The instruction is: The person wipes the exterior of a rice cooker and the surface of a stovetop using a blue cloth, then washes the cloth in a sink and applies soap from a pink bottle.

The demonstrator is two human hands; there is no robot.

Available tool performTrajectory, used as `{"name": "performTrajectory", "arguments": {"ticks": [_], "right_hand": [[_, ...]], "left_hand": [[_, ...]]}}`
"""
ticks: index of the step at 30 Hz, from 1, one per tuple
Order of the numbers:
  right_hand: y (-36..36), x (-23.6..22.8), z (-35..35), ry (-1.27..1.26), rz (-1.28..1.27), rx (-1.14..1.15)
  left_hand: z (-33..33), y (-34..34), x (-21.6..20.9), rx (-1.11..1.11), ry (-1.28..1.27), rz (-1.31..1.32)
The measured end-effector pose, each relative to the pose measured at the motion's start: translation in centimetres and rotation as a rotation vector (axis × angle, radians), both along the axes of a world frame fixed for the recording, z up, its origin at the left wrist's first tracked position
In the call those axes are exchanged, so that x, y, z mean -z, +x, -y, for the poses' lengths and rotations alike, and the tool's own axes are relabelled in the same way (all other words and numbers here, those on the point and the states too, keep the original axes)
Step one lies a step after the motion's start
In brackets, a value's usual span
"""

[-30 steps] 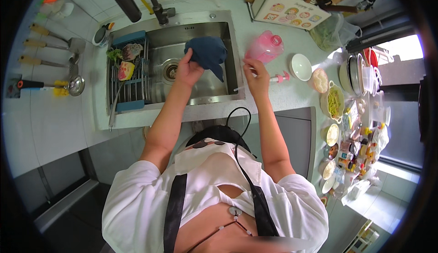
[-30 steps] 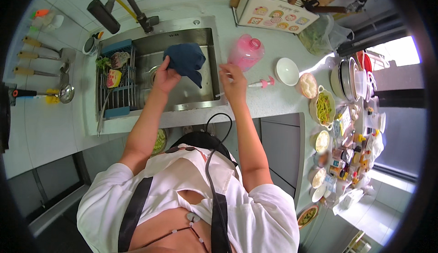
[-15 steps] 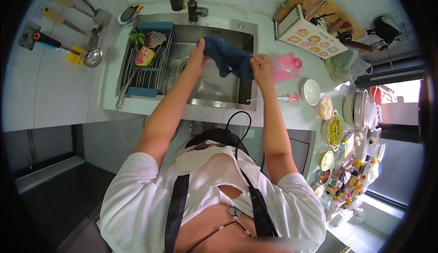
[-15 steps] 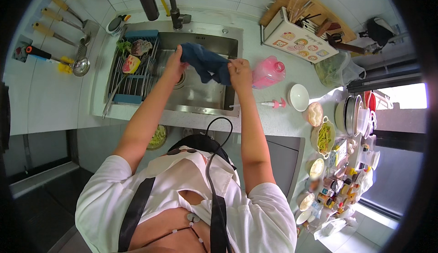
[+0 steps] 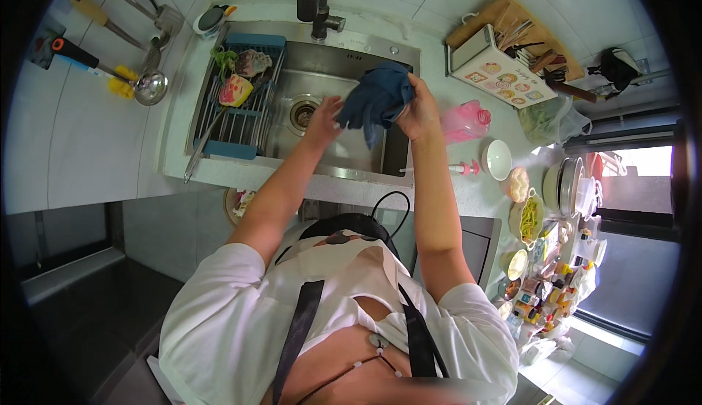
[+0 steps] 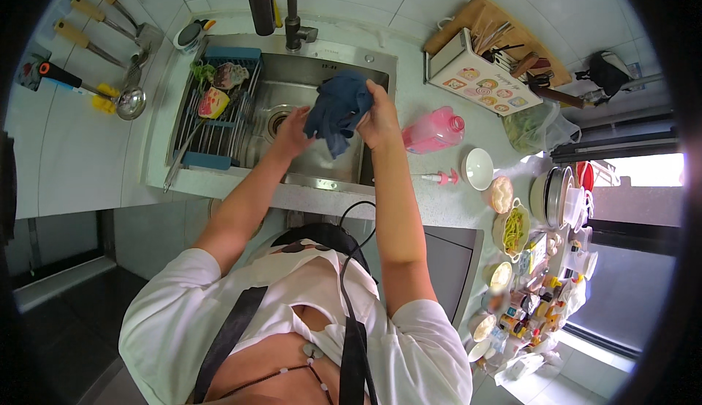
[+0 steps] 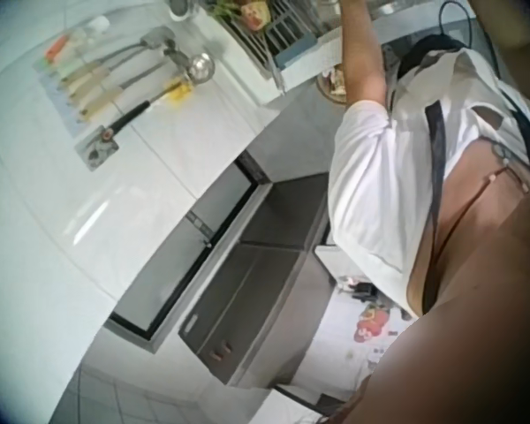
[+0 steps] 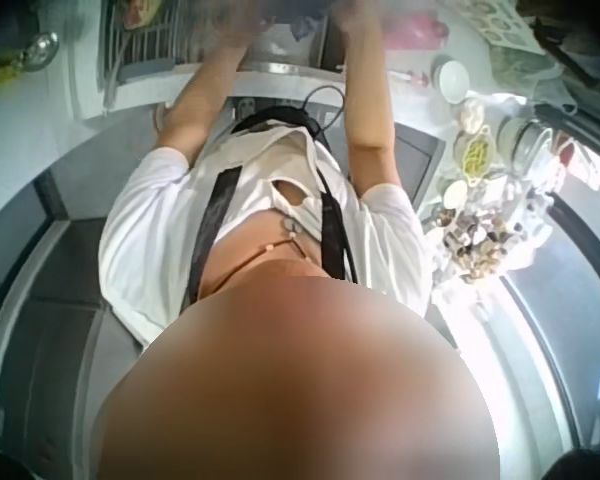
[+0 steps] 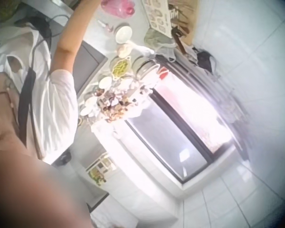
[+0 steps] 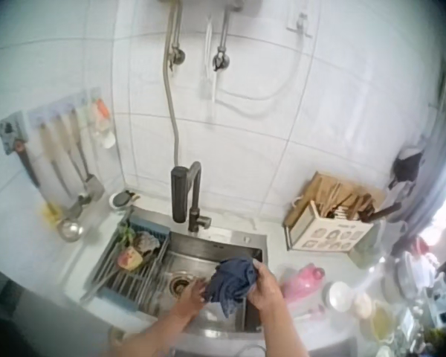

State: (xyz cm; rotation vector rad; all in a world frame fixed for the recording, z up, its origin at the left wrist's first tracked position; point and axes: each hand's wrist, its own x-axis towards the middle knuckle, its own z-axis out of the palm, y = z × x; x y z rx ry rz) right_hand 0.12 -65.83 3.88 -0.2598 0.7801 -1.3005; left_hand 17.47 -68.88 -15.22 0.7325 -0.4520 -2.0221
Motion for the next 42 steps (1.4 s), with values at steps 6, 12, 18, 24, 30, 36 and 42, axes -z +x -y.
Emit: {"name": "performTrajectory", "arguments": {"ticks": [6, 12, 18, 24, 30, 36, 42], "right_hand": [[-0.8, 3.9, -0.7, -0.083, -1.133, 0.025], [-2.6, 5.7, -4.5, -0.325, -1.742, 0.268], [-9.4, 8.9, -11.3, 0.246, -1.132, 0.052], [-16.5, 11.2, -13.1, 0.333, -1.313, 0.367], [-19.7, 10.0, -9.8, -0.192, -1.211, 0.056], [-21.7, 10.5, -8.2, -0.193, -0.858, -0.037], [-19.7, 8.8, -6.7, -0.316, -1.318, 0.022]], "left_hand": [[-2.5, -3.6, -8.0, 0.208, 0.031, -0.622], [-0.9, -5.3, -7.9, 0.206, 0.159, -0.683], [-0.2, -5.8, -4.4, 0.098, 0.194, -0.413], [-1.7, -5.0, -7.6, 0.227, 0.359, -0.169], [0.3, -4.4, -10.7, 0.267, 0.080, -0.059], [-1.0, -3.2, -17.0, 0.376, -0.089, -0.381], [-3.0, -3.3, -19.9, 0.258, -0.395, -0.006]]}}
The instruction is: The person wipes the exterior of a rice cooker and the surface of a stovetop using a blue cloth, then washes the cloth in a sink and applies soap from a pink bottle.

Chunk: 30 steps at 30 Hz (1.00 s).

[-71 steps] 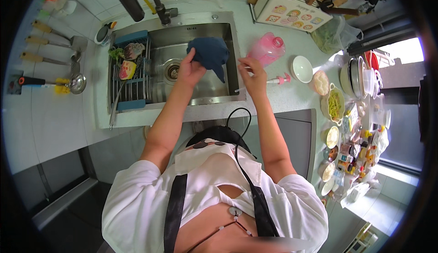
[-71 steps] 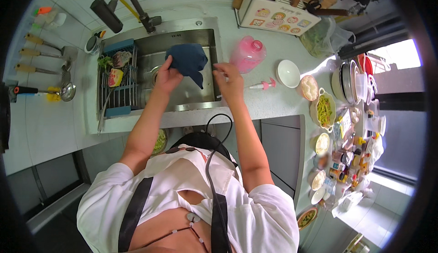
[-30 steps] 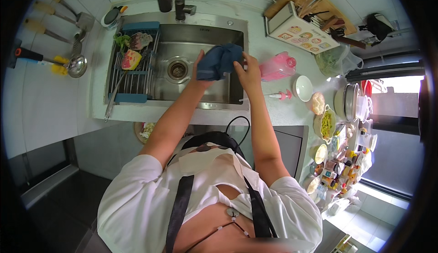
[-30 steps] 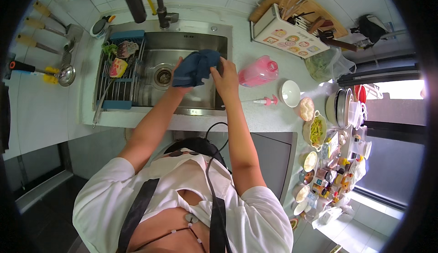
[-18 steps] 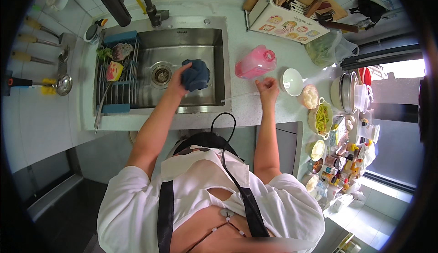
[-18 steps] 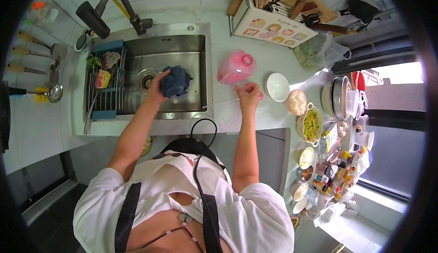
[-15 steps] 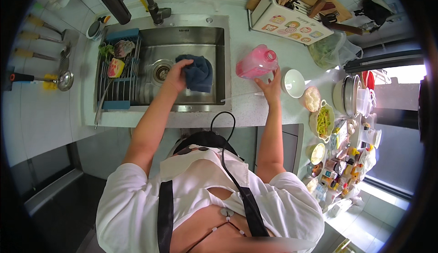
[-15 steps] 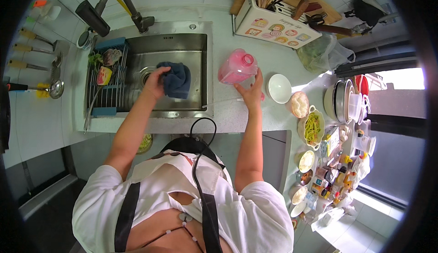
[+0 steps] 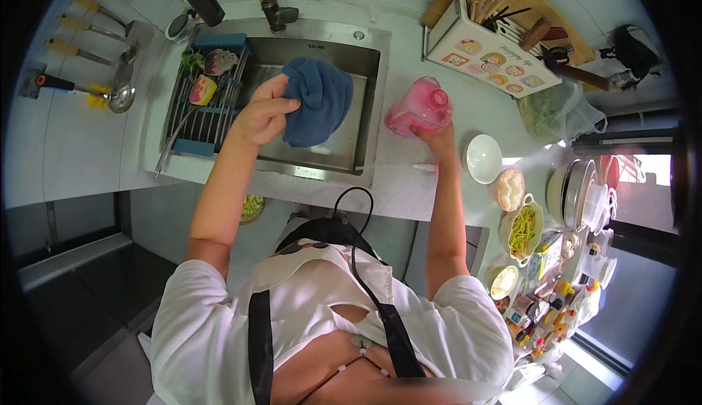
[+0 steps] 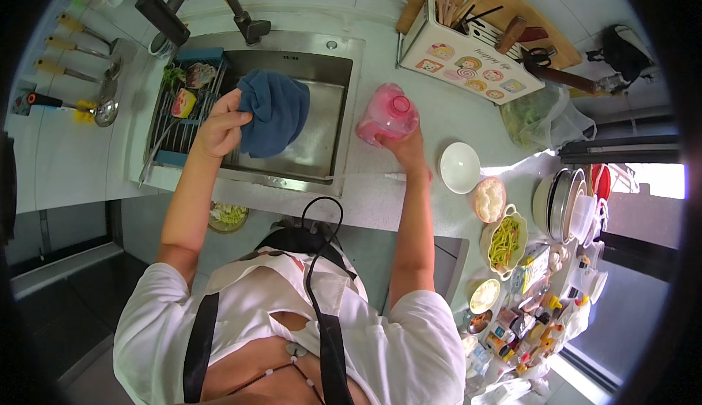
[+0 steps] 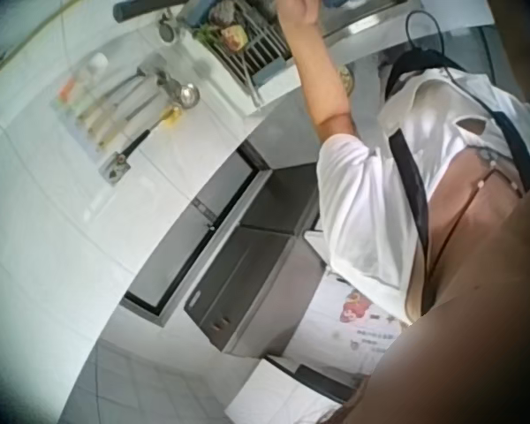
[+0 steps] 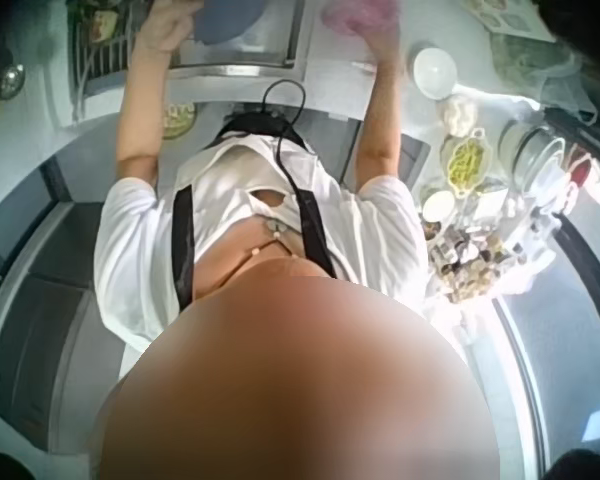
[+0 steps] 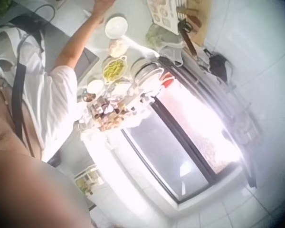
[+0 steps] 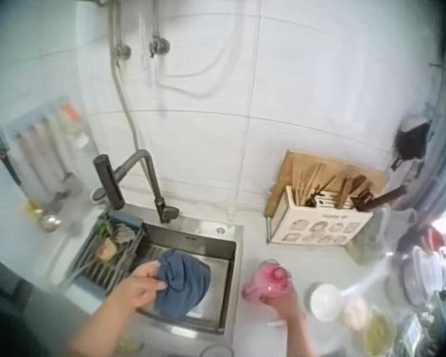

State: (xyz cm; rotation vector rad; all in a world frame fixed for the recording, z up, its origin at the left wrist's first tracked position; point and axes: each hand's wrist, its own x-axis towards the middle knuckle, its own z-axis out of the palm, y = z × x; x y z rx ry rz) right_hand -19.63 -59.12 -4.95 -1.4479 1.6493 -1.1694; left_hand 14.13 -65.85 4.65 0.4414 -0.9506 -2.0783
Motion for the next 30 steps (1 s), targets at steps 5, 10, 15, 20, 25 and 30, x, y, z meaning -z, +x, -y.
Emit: {"name": "performTrajectory", "arguments": {"ticks": [5, 10, 15, 20, 25, 30], "right_hand": [[1.6, 0.1, 1.2, -0.093, 0.158, 0.145], [2.1, 1.3, 2.6, -0.088, 0.394, 0.171], [4.0, 3.6, 2.6, 0.063, 0.677, 0.087], [7.7, 1.1, 2.4, 0.257, 0.774, -0.178], [12.4, -3.0, 3.2, 0.433, 0.545, -0.433], [16.1, -5.4, 3.6, 0.547, 0.330, -0.578]], "left_hand": [[1.0, 0.6, 7.2, -0.169, 0.350, -0.330], [2.2, -1.7, 11.6, -0.326, 0.452, -0.430], [2.2, -2.1, 11.9, -0.346, 0.616, -0.394], [2.4, 0.9, 11.8, -0.342, 0.607, -0.400], [2.5, 2.6, 11.9, -0.248, 0.571, -0.642], [2.8, 3.9, 13.3, -0.079, 0.465, -0.984]]}}
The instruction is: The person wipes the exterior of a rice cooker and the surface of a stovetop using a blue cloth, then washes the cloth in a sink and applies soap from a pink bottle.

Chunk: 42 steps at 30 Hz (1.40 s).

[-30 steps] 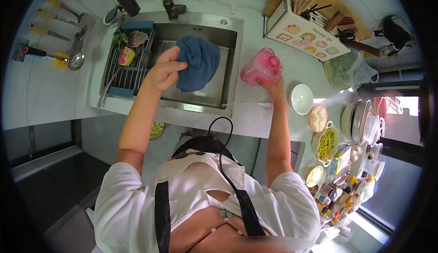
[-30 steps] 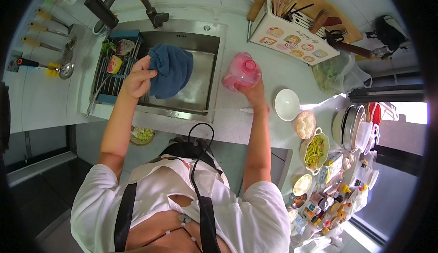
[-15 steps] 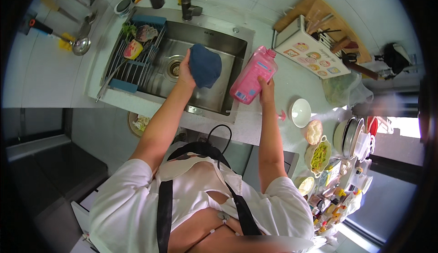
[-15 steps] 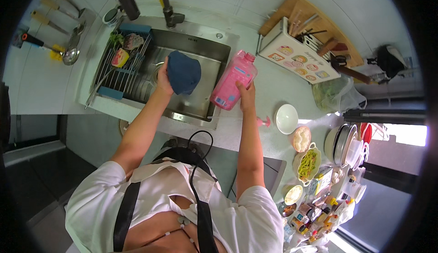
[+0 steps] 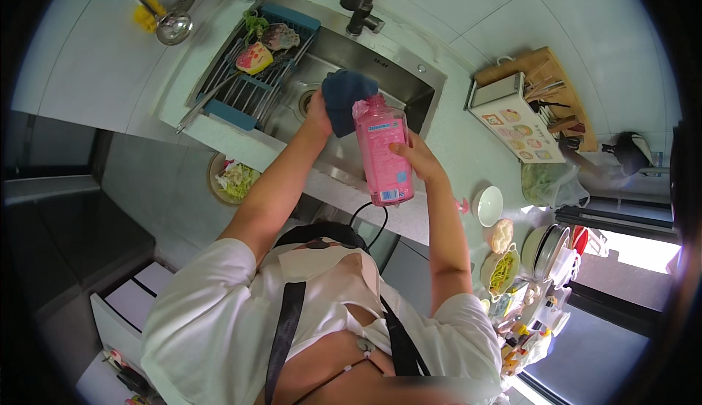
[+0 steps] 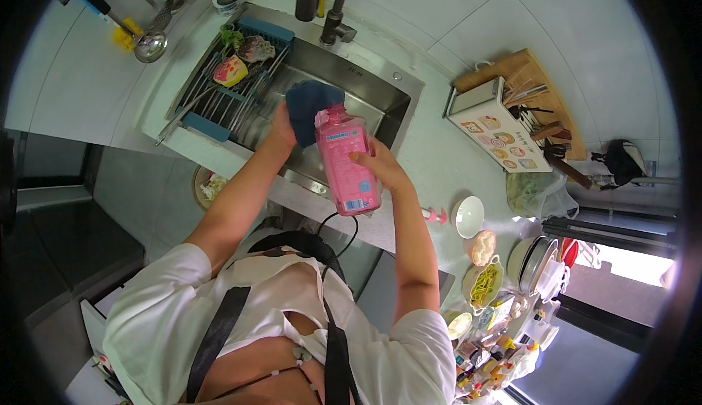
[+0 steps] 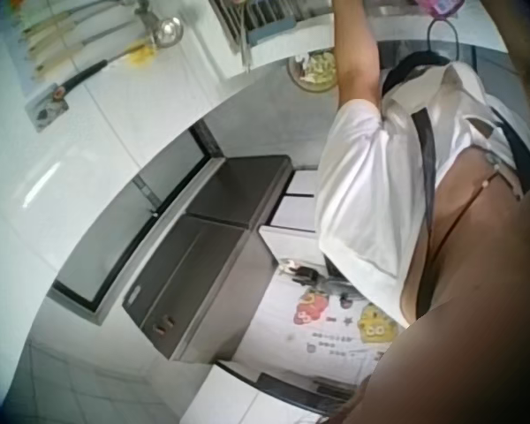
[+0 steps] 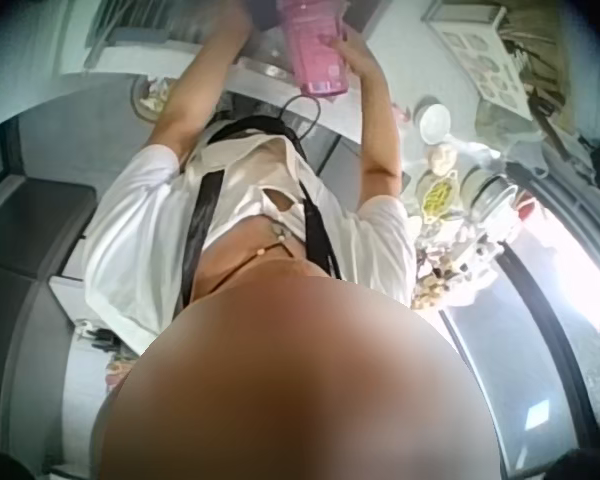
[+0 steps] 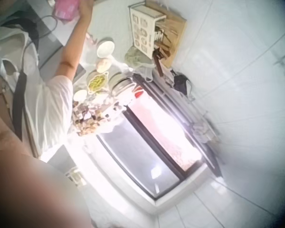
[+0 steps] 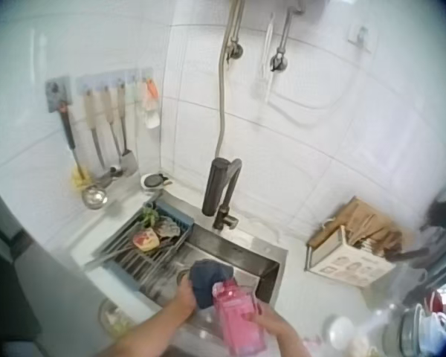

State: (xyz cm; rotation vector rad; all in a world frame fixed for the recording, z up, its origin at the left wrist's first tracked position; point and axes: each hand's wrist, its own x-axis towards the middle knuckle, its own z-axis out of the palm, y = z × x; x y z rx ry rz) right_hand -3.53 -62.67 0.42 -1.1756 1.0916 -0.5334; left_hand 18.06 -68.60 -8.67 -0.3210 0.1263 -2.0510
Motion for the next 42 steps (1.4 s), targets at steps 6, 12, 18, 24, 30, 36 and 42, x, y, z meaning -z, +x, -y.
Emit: {"name": "performTrajectory", "arguments": {"ticks": [6, 12, 18, 24, 30, 36, 42], "right_hand": [[1.4, -0.7, 1.4, 0.282, -0.088, -0.083], [2.0, -0.3, 1.7, 0.401, -0.072, -0.057], [1.5, 1.7, 1.9, 0.544, 0.021, -0.058], [1.5, 2.2, 2.3, 0.578, 0.053, -0.061], [0.4, 4.0, 2.3, 0.552, -0.031, -0.085], [1.0, 2.5, 2.3, 0.475, -0.037, -0.180], [0.3, 1.8, 1.5, 0.482, -0.014, -0.159]], "left_hand": [[-0.2, 1.4, -0.7, 0.086, 0.102, 0.496], [-0.4, 1.9, 0.0, 0.117, 0.056, 0.371], [-0.6, 1.6, 1.5, -0.035, 0.102, 0.294], [0.1, 2.1, 3.6, -0.061, 0.254, 0.404], [0.4, 2.2, 2.4, 0.078, 0.436, 0.694], [0.5, 2.0, 4.1, 0.203, 0.291, 0.580], [1.5, 1.4, 4.2, 0.149, 0.160, 0.378]]}}
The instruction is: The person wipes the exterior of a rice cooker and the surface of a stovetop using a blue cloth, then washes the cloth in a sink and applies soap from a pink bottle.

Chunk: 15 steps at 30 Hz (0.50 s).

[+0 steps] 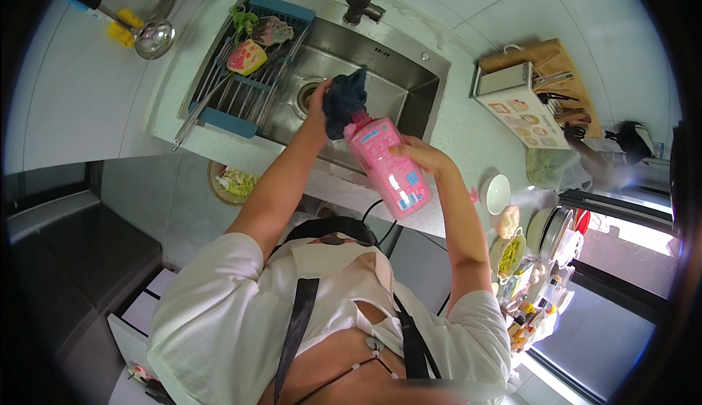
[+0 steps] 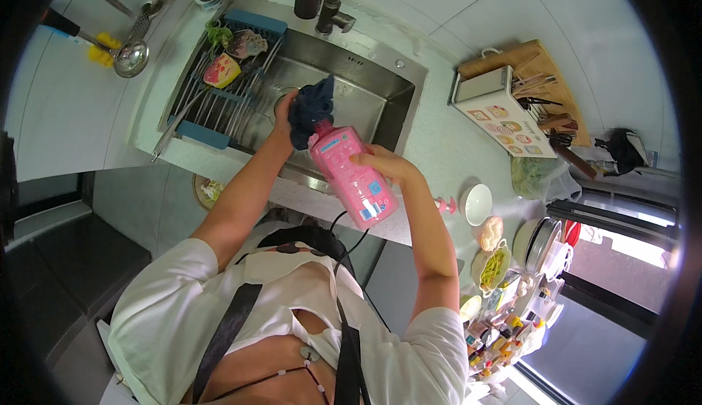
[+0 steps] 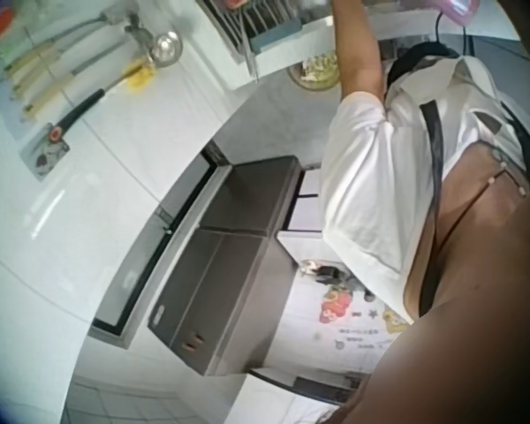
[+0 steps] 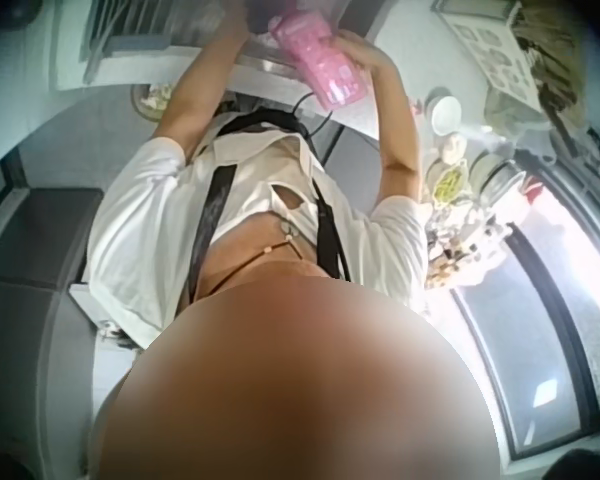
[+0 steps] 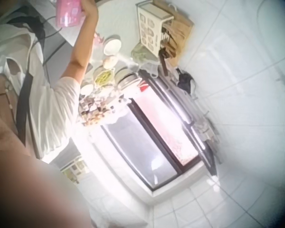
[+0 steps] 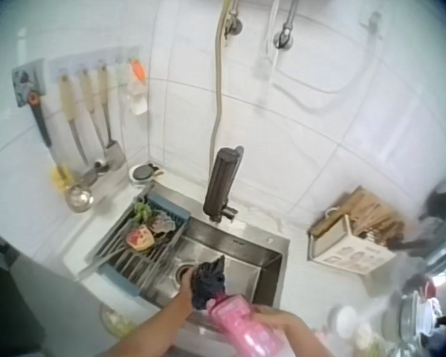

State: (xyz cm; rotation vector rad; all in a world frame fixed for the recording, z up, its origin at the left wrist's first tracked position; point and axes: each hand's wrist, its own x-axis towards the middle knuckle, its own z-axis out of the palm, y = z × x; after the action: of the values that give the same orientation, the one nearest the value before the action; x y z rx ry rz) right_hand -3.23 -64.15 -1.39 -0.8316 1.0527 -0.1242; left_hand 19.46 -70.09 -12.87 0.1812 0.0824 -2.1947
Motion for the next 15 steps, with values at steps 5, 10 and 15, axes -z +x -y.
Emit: {"name": "performTrajectory", "arguments": {"ticks": [5, 10, 15], "right_hand": [[0.0, -1.3, 0.1, -0.039, 0.025, 0.009], [0.1, -1.6, 0.2, -0.002, 0.012, 0.033], [-0.6, 0.1, 0.5, 0.060, -0.083, -0.012]], "left_hand": [[-0.1, -1.2, 0.3, -0.187, 0.117, 0.049], [0.3, -2.2, 2.7, -0.149, 0.012, -0.029], [0.8, -2.0, 2.4, -0.112, 0.096, 0.080]]}}
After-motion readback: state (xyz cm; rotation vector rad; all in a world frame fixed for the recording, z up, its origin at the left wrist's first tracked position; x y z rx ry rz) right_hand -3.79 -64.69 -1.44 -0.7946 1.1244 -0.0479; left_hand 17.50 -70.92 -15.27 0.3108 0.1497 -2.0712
